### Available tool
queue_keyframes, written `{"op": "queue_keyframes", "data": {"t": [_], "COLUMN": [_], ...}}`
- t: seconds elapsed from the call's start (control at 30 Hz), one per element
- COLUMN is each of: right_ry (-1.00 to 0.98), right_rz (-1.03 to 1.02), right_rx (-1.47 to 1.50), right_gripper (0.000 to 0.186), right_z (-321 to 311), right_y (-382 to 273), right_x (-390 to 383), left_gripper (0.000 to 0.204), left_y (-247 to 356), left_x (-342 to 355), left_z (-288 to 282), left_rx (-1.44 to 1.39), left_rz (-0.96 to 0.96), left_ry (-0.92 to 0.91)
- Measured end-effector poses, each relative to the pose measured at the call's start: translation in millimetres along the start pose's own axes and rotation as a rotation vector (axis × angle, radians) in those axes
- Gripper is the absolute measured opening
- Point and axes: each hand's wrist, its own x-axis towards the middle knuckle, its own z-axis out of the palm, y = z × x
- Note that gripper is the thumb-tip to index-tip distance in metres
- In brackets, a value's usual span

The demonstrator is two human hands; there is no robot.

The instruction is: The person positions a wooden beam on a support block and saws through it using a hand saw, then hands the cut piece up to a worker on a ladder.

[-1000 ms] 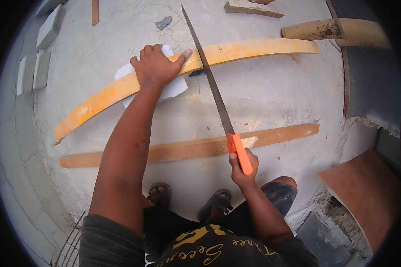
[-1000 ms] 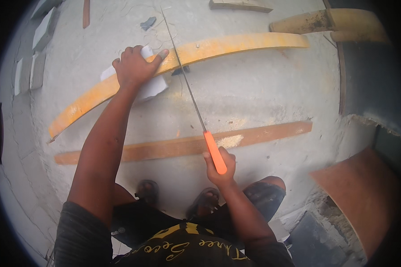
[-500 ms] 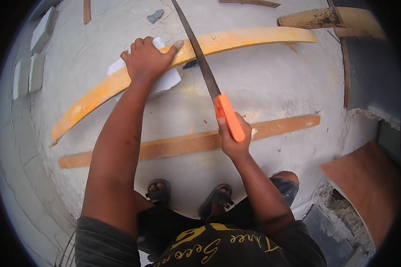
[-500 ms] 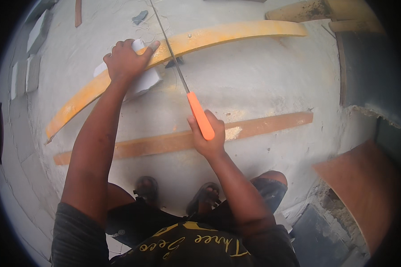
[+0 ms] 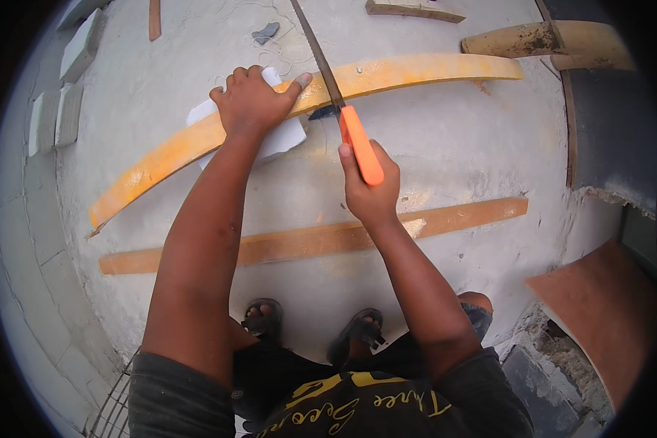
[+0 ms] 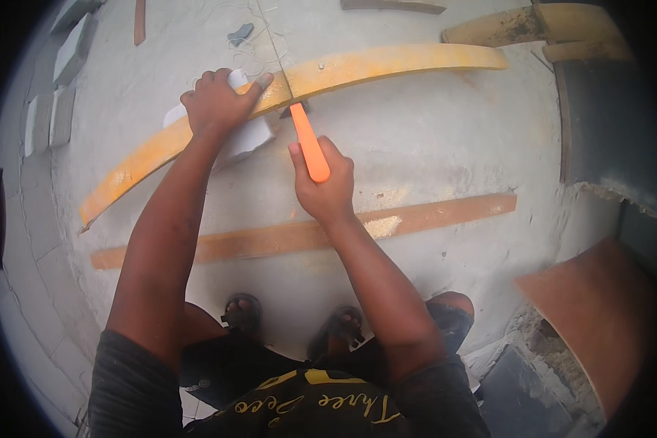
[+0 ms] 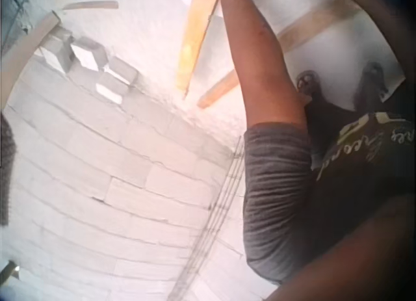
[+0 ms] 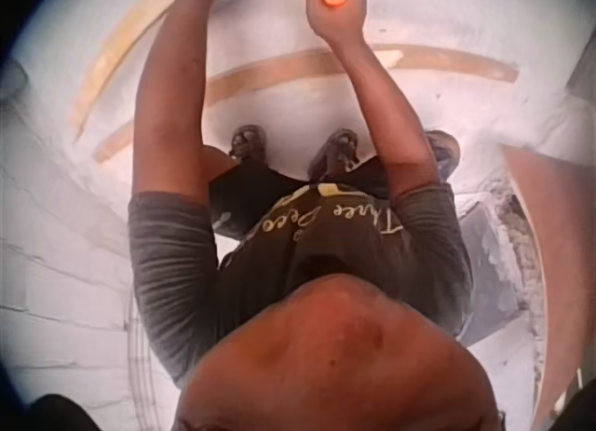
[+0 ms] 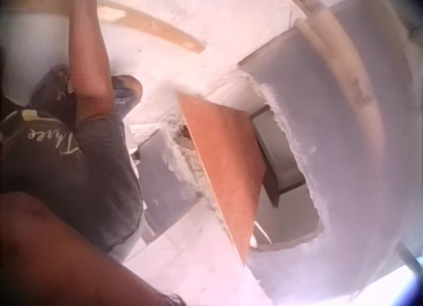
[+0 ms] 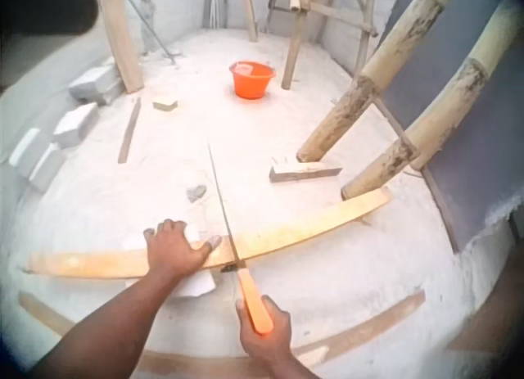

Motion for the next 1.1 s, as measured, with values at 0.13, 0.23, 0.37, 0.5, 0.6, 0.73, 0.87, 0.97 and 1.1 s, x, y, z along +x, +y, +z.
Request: {"op": "queue_keyframes", "data": {"t": [0.13, 0.23, 0.37, 0.5, 0.6, 0.73, 0.87, 0.97, 1.1], "right_ry": [-0.010, -0.073, -0.016, -0.006, -0.008, -0.068, 0.004, 0.007, 0.006], "right_rz": [0.140, 0.025, 0.023, 0.026, 0.107, 0.039, 0.145, -0.005, -0.010], "right_rx": [0.037, -0.175, -0.021, 0.074, 0.048, -0.121, 0.055, -0.001, 0.008], "right_gripper": [0.036, 0.021, 0.022, 0.036, 0.029, 0.021, 0.029, 0.034, 0.029], "right_z": [-22.7, -78.1, -61.9, 5.7, -25.0, -73.1, -29.3, 3.1, -46.1], "right_y": [3.5, 7.9, 8.5, 1.7, 17.7, 27.3, 27.6, 13.1, 22.0], "right_x": [-35.7, -118.1, -87.7, 16.6, -38.7, -133.0, -48.9, -2.3, -87.1], "left_gripper": [0.100, 0.101, 0.097, 0.095, 0.095, 0.102, 0.103, 0.103, 0.103], "left_y": [-1.5, -1.6, -0.8, 0.7, 0.4, -1.3, -1.7, -1.0, -1.1], "left_x": [-0.7, -2.5, -3.7, -4.9, -4.4, -1.7, 0.9, 2.4, -0.9], "left_z": [1.4, 2.5, -0.9, -4.2, -2.1, 2.8, 2.4, -0.6, 0.0], "left_rx": [-0.005, 0.008, 0.019, 0.002, 0.023, 0.014, 0.004, 0.008, 0.038], "left_rz": [0.005, -0.004, 0.008, 0.002, 0.003, -0.005, 0.012, 0.019, 0.008], "left_ry": [0.055, 0.057, 0.054, 0.033, 0.055, 0.047, 0.033, 0.043, 0.033]}}
